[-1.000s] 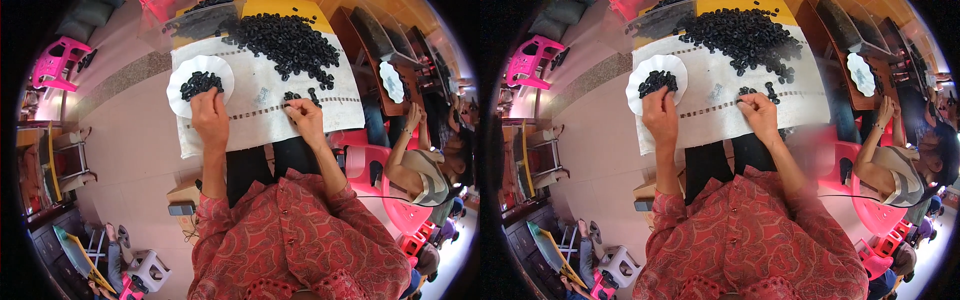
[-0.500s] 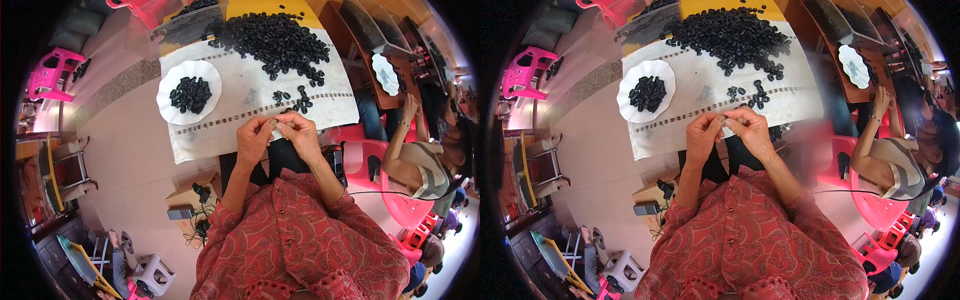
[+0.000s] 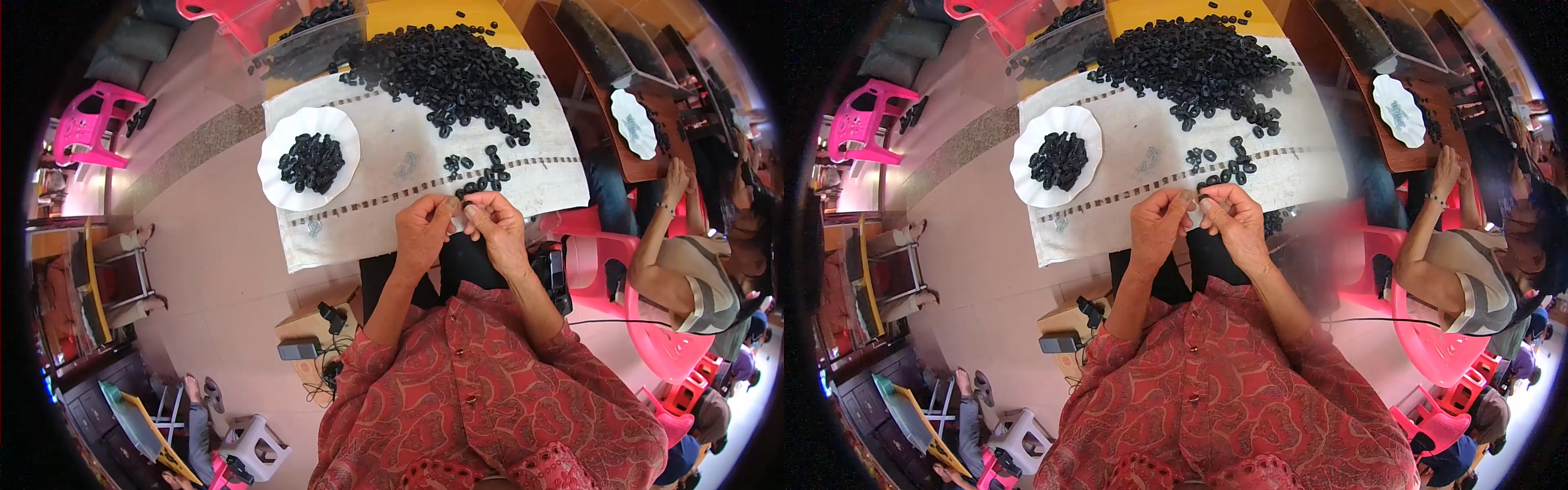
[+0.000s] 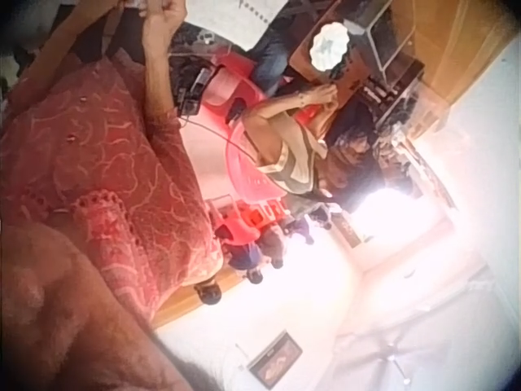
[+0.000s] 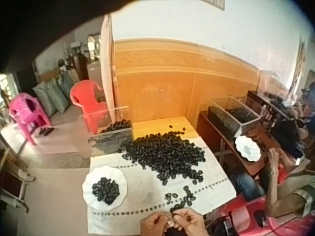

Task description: The person assembles small black plastic components by hand, picking up pieces and inserting small pins into them one at a time.

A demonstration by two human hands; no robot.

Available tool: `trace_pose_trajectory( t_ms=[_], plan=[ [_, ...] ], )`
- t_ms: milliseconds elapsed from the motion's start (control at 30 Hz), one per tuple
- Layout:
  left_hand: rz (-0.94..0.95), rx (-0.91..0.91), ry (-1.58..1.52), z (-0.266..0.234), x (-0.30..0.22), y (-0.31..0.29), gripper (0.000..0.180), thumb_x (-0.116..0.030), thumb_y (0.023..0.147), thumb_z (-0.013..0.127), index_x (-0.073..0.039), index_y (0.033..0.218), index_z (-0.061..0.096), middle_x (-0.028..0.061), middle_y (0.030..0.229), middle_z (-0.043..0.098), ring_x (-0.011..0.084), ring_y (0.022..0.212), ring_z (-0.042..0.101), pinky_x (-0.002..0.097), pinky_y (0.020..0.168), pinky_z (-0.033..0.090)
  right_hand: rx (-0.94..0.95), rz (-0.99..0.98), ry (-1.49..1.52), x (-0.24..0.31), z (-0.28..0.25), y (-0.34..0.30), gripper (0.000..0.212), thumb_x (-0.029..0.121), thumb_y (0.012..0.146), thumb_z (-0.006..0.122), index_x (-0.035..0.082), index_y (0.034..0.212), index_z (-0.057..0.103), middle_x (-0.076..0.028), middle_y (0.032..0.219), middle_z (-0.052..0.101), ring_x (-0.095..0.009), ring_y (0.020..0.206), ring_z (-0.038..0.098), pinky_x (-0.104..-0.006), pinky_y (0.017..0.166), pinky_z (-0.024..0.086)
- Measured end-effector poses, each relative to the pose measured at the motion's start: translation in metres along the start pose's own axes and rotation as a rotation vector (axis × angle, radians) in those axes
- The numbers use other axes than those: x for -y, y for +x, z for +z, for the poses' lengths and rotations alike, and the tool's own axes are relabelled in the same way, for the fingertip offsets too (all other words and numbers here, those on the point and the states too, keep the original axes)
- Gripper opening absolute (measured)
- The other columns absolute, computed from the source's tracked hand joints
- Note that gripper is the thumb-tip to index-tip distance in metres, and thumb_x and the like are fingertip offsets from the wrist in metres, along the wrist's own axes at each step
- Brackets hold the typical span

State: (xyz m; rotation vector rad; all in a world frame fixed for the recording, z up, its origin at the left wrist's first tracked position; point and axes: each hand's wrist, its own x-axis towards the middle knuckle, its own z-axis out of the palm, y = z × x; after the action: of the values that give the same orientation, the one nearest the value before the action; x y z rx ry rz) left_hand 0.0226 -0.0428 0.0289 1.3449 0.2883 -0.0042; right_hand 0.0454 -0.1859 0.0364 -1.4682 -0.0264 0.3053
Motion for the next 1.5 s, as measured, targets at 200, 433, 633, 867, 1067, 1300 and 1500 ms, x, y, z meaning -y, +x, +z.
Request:
trace_pose_trajectory(
  t_ms=[200,433,633,867,1067,1300,1500],
  plan=[
    [0.327,-0.115,0.395,0.001,-0.002,0.033,0.010,-0.010,0.080,0.066,-0.001,0.085,0.065,0.0124,0.072,0.061,0.0214,0.061,0.058,0.0325,0.057,0.045,-0.049,-0.009,0.051,0.001,-0.014,0.001,0.018,0.005,0.091,0.056,0.002,0.108,0.059,-0.004,0.089,0.065,-0.005,0.062,0.056,-0.0183,0.053,0.042],
    [0.667,-0.085,0.804,0.032,-0.004,0.074,0.014,-0.004,0.078,0.062,-0.007,0.091,0.068,0.0108,0.080,0.060,0.0293,0.070,0.058,0.0361,0.064,0.047,-0.137,-0.016,-0.080,-0.005,-0.029,0.001,0.019,0.003,0.092,0.053,0.002,0.110,0.057,-0.001,0.084,0.061,-0.005,0.064,0.055,-0.0186,0.055,0.042],
    [0.766,0.121,0.948,0.054,-0.011,0.100,0.027,0.002,0.073,0.054,-0.010,0.092,0.070,0.0090,0.088,0.059,0.0282,0.084,0.058,0.0380,0.068,0.049,-0.197,-0.025,-0.143,-0.005,-0.033,-0.002,0.019,0.002,0.092,0.052,0.001,0.110,0.057,-0.001,0.083,0.060,-0.004,0.064,0.053,-0.0188,0.056,0.042],
    [0.714,0.250,1.189,0.055,-0.011,0.108,0.024,0.003,0.072,0.056,-0.009,0.088,0.069,0.0092,0.087,0.058,0.0296,0.089,0.057,0.0391,0.072,0.049,-0.213,-0.024,-0.185,-0.009,-0.037,0.000,0.018,0.003,0.092,0.053,0.000,0.109,0.056,-0.001,0.082,0.060,-0.005,0.063,0.053,-0.0192,0.054,0.042],
    [0.680,0.222,1.136,0.045,-0.008,0.111,0.017,-0.001,0.072,0.062,-0.009,0.087,0.068,0.0118,0.084,0.057,0.0307,0.089,0.058,0.0405,0.073,0.049,-0.211,-0.018,-0.166,-0.013,-0.037,0.002,0.018,0.006,0.092,0.054,0.002,0.109,0.058,0.000,0.081,0.060,-0.004,0.064,0.053,-0.0184,0.055,0.041],
    [0.705,0.221,1.099,0.047,-0.009,0.107,0.018,-0.007,0.071,0.066,-0.010,0.089,0.068,0.0101,0.087,0.056,0.0291,0.091,0.056,0.0392,0.074,0.049,-0.182,-0.069,-0.176,-0.018,-0.036,0.004,0.017,0.002,0.091,0.053,-0.001,0.108,0.056,-0.001,0.079,0.060,-0.005,0.063,0.053,-0.0195,0.054,0.042],
    [0.710,0.285,1.156,0.052,-0.009,0.106,0.021,-0.007,0.071,0.064,-0.010,0.090,0.070,0.0101,0.087,0.053,0.0291,0.089,0.055,0.0384,0.075,0.047,-0.184,-0.086,-0.178,-0.018,-0.034,0.002,0.017,0.007,0.093,0.054,0.001,0.108,0.058,0.000,0.078,0.059,-0.005,0.064,0.052,-0.0184,0.055,0.040]
  ],
)
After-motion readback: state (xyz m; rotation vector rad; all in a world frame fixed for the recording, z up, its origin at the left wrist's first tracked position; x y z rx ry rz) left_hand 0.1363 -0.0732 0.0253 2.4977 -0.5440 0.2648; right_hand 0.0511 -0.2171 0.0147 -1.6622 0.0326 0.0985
